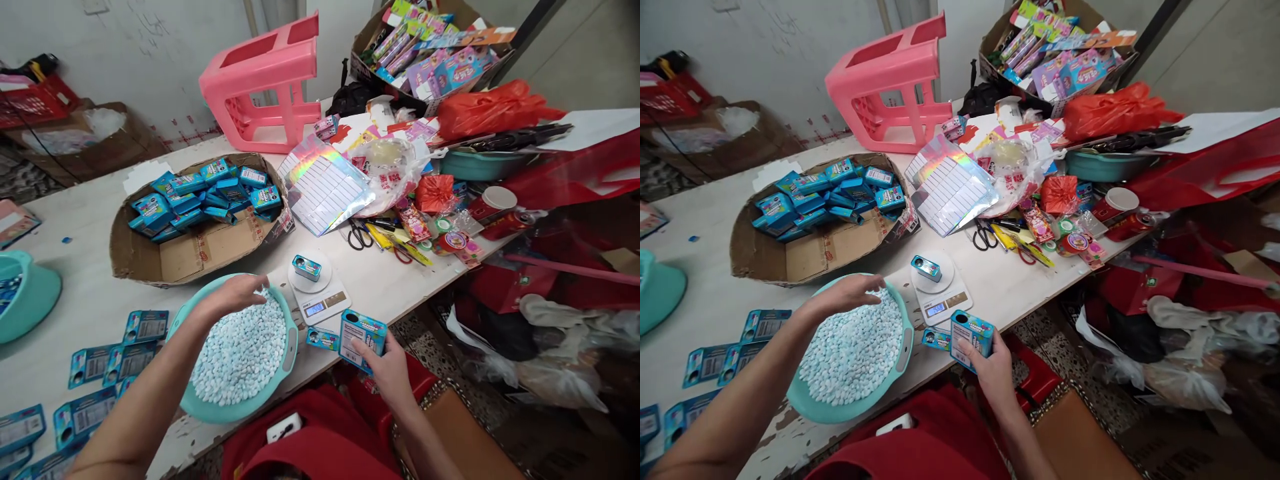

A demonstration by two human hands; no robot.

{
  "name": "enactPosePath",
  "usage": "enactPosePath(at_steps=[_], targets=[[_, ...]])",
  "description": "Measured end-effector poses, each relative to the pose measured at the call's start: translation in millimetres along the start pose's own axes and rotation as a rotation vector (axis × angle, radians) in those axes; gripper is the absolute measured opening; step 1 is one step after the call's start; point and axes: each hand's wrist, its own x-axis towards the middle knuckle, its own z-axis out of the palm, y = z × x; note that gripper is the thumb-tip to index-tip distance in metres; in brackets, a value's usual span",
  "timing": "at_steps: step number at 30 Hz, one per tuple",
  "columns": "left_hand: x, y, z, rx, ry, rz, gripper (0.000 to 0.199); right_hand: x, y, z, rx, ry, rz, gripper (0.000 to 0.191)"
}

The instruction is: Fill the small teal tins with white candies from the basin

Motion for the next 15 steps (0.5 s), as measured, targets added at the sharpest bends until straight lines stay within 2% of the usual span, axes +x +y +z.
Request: enactPosePath(at_steps=[1, 3, 5, 6, 8, 10, 13, 15], targets=[[0.6, -1.4, 1.6, -0.018, 0.041, 0.017, 0.032, 2.6, 3.2, -1.4, 0.002, 0.018, 0.003, 0.04], [13.8, 3.1, 6.5, -0.028, 0.196, 0.052, 0.037, 6.3, 7.5, -1.1, 0.025, 0.043, 0.016, 0.042], [37.6, 16.6, 14.4, -0.009, 0.341, 0.079, 0.046, 6.9, 7.9, 3.1, 0.056, 0.049, 0.025, 0.043], [50.5, 25.6, 19.2, -0.001, 0.374, 0.106, 0.054, 5.9, 6.8, 6.1, 0.063, 0.042, 0.027, 0.043], [71.9, 43.7, 28.9, 0.007, 0.349, 0.16, 0.06, 1.7, 3.8, 12.2, 0.051, 0.02, 0.03, 0.044], [81.0, 55.3, 35.6, -0.001, 0.292, 0.172, 0.046, -3.3, 2.2, 16.2, -0.002, 0.003, 0.038, 0.045], [63.3, 47.7, 35.2, -0.011, 0.313, 0.104, 0.028, -5.4, 6.8, 16.6, -0.09, 0.017, 0.073, 0.05], [28.7, 26.2, 28.0, -0.047, 0.392, 0.043, 0.032, -1.5, 12.7, 16.5, -0.094, 0.028, 0.093, 0.054]])
